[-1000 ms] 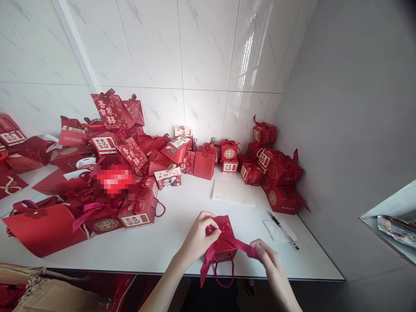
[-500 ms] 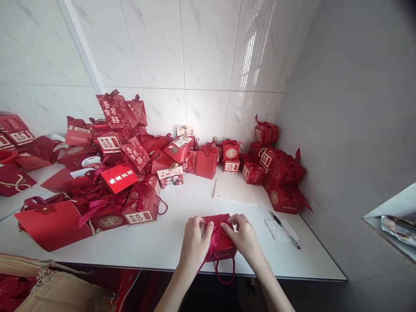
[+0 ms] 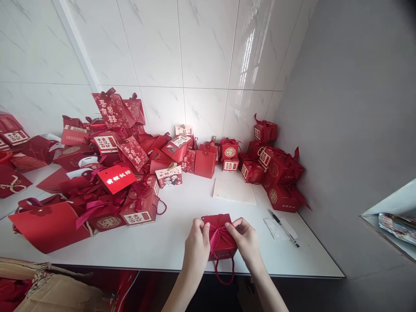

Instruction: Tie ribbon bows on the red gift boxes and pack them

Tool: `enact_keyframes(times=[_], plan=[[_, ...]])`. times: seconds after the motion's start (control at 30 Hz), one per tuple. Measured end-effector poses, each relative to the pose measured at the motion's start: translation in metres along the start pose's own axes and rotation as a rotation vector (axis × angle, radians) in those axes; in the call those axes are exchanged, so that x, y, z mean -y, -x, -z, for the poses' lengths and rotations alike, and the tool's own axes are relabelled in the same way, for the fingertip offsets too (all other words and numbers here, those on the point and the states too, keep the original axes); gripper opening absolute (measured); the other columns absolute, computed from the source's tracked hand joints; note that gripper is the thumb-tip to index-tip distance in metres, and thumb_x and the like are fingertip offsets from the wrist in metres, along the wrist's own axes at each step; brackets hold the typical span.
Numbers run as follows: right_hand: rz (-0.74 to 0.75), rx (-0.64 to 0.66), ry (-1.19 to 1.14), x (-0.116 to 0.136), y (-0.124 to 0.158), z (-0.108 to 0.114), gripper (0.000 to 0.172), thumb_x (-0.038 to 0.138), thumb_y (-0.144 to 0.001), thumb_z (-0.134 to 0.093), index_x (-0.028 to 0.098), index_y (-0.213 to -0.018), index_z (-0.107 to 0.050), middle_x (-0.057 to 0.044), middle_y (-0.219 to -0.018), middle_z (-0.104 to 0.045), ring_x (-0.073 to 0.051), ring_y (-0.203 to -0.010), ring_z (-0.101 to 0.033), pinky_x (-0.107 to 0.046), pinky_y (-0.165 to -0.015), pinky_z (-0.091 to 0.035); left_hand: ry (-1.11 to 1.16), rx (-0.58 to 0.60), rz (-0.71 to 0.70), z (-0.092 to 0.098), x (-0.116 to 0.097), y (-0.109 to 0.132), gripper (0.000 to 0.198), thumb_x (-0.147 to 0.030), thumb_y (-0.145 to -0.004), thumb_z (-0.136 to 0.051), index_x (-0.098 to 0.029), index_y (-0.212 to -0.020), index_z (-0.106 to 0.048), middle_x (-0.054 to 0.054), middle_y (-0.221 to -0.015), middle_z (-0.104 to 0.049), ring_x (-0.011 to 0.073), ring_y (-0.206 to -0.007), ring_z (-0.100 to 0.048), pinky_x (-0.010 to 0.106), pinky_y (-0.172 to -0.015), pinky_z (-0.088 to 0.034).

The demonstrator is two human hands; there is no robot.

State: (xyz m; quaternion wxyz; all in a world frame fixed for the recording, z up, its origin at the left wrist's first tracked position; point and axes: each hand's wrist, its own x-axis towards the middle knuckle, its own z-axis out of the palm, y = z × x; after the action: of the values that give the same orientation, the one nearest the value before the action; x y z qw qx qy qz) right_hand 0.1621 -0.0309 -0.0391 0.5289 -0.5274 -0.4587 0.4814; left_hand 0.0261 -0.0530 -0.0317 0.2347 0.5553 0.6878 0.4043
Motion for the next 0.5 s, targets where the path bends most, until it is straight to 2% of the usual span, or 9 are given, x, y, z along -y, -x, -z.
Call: enact_keyframes(times=[0.2, 0.5], plan=[[-0.129, -0.051, -0.259, -0.0023, 0.0041, -0.0030, 0.045, 0.052, -0.052, -0.080, 0.019, -0.055, -0.050, 0.000, -0.058, -0.059, -0.014, -0.054, -0.053, -0.028, -0.053, -0.044, -0.001, 0.021, 0.015, -0.0012, 0.0018, 0.0005, 0.024, -0.046, -0.085, -0.022, -0.027, -0.071, -0.025, -0.001, -0.060, -0.048, 0.0200, -0.050, -0.054, 0.029, -0.047, -0.040], [-0.265, -0.095, -0.472, 0.0028, 0.0037, -0.0056, 0.045, 0.043, -0.042, -0.086, 0.019, -0.048, -0.049, 0.004, -0.046, -0.052, -0.009, -0.043, -0.045, -0.023, -0.045, -0.039, 0.035, -0.001, 0.029, -0.0045, 0.0007, 0.0003, 0.021, -0.043, -0.085, -0.022, -0.027, -0.071, -0.026, -0.002, -0.058, -0.046, 0.0200, -0.049, -0.054, 0.029, -0.047, -0.039]])
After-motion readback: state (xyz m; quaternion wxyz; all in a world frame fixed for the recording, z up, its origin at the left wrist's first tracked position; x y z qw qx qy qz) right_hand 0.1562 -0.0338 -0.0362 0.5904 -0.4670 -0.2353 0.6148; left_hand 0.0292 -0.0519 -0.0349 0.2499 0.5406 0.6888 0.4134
